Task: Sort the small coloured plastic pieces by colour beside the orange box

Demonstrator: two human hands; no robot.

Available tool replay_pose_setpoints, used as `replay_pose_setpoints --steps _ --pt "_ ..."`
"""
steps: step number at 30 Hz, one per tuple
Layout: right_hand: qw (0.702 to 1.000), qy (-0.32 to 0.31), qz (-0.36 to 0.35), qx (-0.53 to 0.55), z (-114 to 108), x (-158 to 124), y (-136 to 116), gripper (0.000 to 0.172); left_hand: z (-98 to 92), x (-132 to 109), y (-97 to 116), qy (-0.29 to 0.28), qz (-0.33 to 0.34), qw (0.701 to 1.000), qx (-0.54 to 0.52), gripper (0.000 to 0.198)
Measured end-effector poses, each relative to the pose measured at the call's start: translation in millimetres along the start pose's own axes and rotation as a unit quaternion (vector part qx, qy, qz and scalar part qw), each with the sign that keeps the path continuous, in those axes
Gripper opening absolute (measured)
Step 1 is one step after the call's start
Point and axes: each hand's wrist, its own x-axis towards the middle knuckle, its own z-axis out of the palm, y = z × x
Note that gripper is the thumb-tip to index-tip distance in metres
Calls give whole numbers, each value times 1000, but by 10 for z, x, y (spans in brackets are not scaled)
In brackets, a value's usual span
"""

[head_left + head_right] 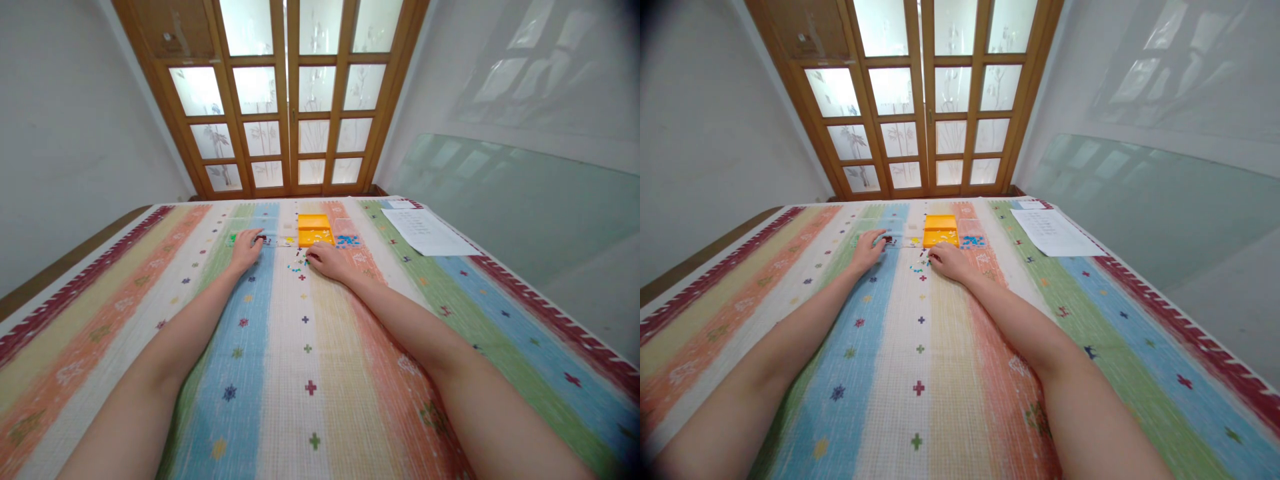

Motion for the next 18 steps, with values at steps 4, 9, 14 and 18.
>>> replay_pose_setpoints --steps 4,9,14,18 --pt "1000 -6 5 -4 7 2 5 18 34 12 -114 -12 -6 1000 16 46" --pt "1000 -9 4 2 -5 6 -12 18 33 12 -205 -8 -15 999 29 53" --pt "1000 -9 8 5 -14 3 -26 17 -39 -7 -171 -52 13 996 69 42" --pt "1000 -12 13 4 -5 3 -13 17 -65 -35 -86 -83 33 990 112 38"
